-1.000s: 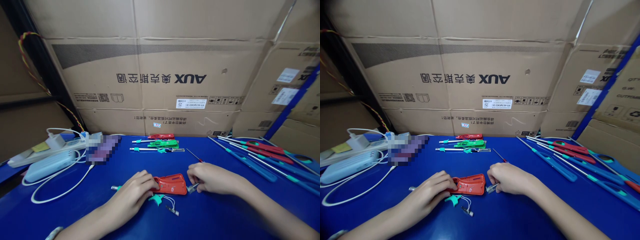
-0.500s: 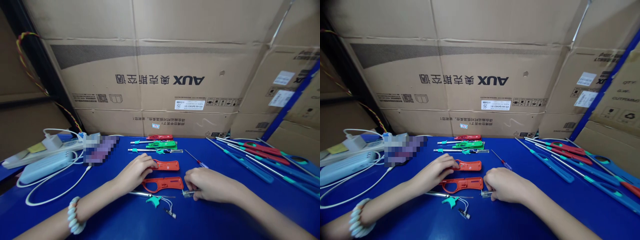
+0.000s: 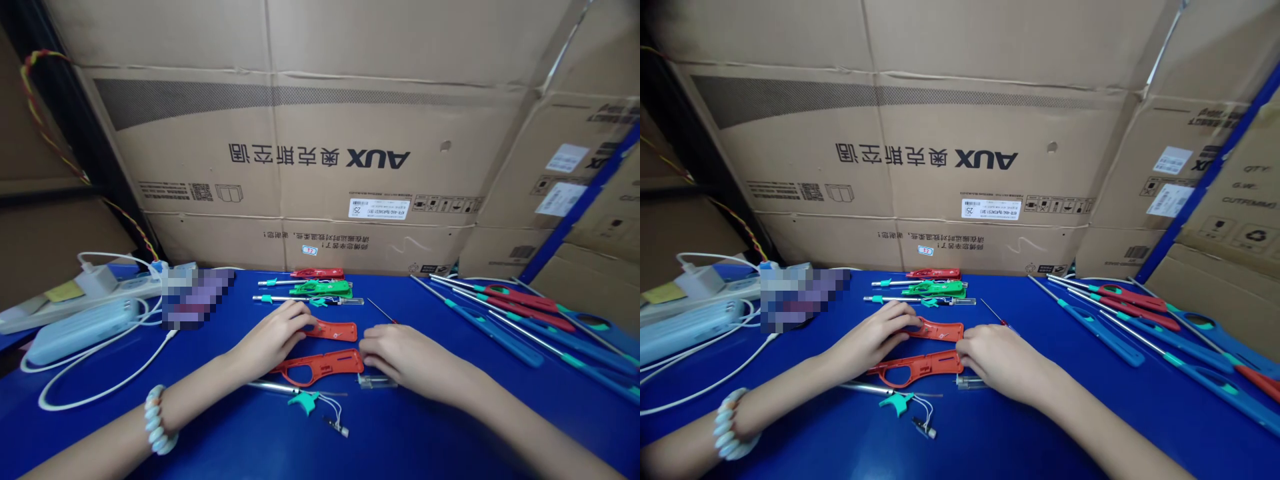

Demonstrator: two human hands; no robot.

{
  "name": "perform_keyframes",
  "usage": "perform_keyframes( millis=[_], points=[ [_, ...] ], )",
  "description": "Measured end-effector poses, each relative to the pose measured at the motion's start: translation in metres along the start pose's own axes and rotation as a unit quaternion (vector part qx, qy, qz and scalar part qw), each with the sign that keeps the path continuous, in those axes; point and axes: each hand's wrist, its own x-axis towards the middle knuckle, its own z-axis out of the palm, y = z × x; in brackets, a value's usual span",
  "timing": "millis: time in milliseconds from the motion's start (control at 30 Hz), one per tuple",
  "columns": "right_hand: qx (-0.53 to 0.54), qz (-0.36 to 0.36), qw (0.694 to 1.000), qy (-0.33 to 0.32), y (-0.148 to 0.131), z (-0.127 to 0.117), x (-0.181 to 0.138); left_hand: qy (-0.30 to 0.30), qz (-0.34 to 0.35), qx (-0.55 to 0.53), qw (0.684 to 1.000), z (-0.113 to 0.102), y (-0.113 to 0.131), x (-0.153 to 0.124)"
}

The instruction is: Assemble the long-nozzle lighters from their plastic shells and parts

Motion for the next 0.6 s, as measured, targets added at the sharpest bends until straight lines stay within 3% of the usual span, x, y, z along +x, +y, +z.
perform_keyframes(
  millis=[100, 233, 600],
  points=[
    [-0.009, -0.033, 0.999, 0.041, -0.004, 0.008, 0.005, -0.016, 0.022, -0.016, 1.0, -0.005, 0.013, -0.005],
    [-0.006, -0.061, 0.997, 0.049, -0.008, 0.02, 0.011, -0.058, 0.032, 0.009, 0.998, -0.005, 0.026, -0.009],
    [-0.01, -0.021, 0.999, 0.039, -0.002, 0.025, 0.015, -0.061, 0.024, 0.021, 0.998, -0.009, 0.032, -0.005]
  ],
)
